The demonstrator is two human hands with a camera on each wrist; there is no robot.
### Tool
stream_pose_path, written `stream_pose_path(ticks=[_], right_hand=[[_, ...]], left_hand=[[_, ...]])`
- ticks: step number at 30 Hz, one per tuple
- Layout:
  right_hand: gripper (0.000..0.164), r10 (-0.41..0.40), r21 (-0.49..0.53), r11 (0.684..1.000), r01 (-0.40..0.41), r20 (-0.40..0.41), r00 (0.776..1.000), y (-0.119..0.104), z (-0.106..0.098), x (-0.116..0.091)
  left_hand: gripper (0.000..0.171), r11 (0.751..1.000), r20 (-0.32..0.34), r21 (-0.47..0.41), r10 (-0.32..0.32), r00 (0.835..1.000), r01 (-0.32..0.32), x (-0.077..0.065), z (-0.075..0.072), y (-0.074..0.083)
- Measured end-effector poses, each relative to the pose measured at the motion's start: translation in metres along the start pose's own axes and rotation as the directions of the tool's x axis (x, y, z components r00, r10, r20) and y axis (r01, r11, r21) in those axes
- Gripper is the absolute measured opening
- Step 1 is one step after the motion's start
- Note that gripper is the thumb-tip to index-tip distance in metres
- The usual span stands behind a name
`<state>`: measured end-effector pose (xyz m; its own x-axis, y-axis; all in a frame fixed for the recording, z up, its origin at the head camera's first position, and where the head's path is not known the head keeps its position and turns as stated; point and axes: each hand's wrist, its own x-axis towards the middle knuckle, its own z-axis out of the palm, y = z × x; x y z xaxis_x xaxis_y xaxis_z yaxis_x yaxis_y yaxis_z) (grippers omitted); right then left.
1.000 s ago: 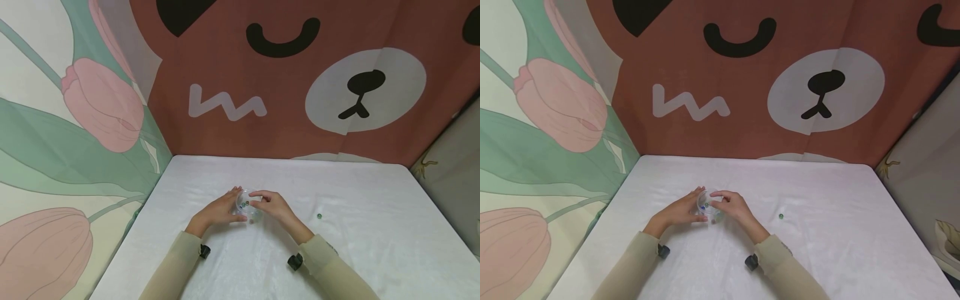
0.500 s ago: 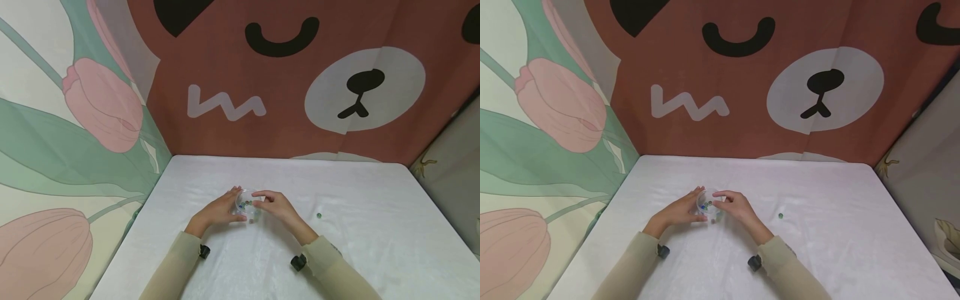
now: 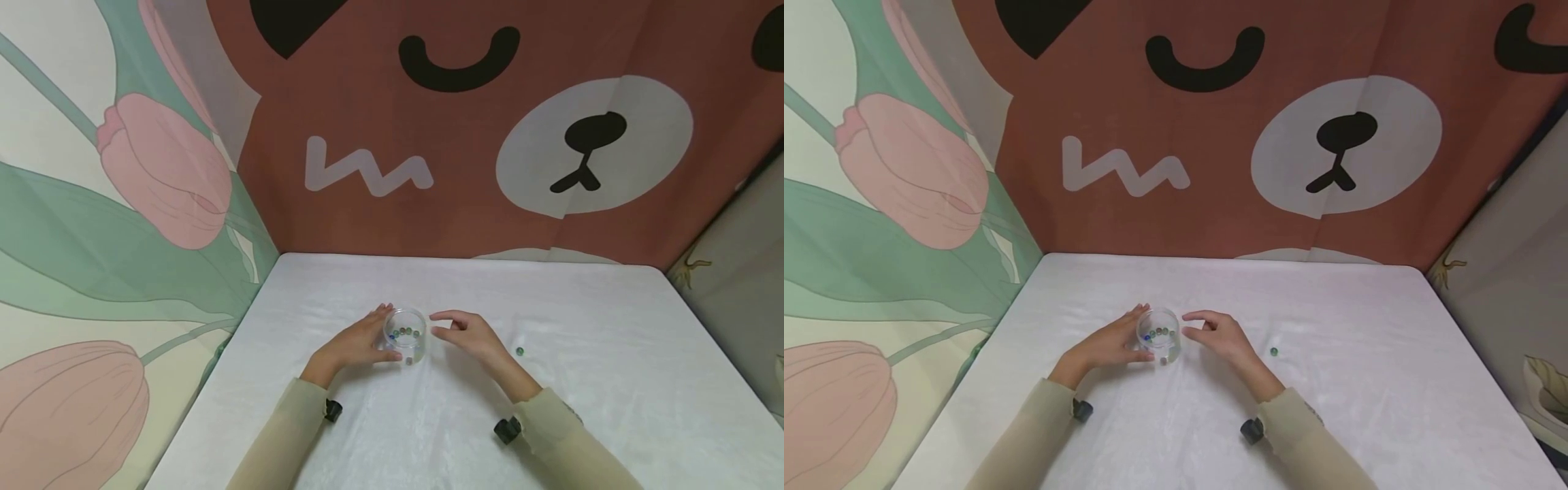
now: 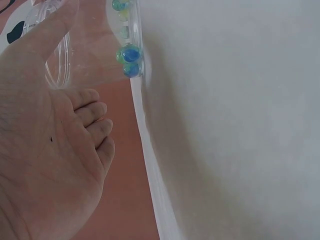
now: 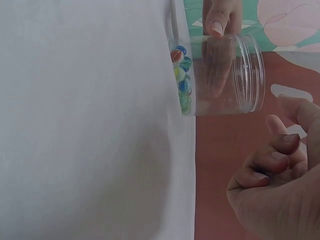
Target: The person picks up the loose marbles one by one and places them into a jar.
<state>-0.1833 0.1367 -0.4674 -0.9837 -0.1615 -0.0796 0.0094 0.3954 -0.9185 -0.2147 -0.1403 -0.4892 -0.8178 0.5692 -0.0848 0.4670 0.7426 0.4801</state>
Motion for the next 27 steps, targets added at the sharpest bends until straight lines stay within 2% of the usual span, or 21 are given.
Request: stream_pose_path(ticks=[5,12,16,19,27], right_hand=[[0.035,-0.017,-0.008,1.0,0.017,0.0,1.0,0.004,-0.006,-0.001],[0.044,0.02,-0.003,1.0,-0.02,0.009,1.0,0.013,-0.015,-0.007],[0.042,0.009,-0.004,1.0,-0.009,0.006,1.0,0.017,-0.022,-0.011],[0.04,0.0,-0.031,1.0,0.0,-0.007,1.0,0.021,-0.026,-0.013],[0.039,0.041,-0.089,0.995,-0.043,-0.022,0.999,0.028,-0.039,-0.02]], left_hand=[[0.109,1.0,0.002,0.0,-0.003,1.0,0.003,0.001,0.0,-0.001],[0.11,1.0,0.003,0.021,0.001,1.0,-0.001,0.001,0.001,-0.002],[0.109,1.0,0.002,0.017,0.004,1.0,-0.004,0.0,0.0,-0.001],[0.108,1.0,0.004,0.013,0.005,1.0,-0.005,0.0,0.0,0.0],[0.109,1.0,0.009,0.01,0.008,1.0,-0.008,-0.001,-0.001,0.001]])
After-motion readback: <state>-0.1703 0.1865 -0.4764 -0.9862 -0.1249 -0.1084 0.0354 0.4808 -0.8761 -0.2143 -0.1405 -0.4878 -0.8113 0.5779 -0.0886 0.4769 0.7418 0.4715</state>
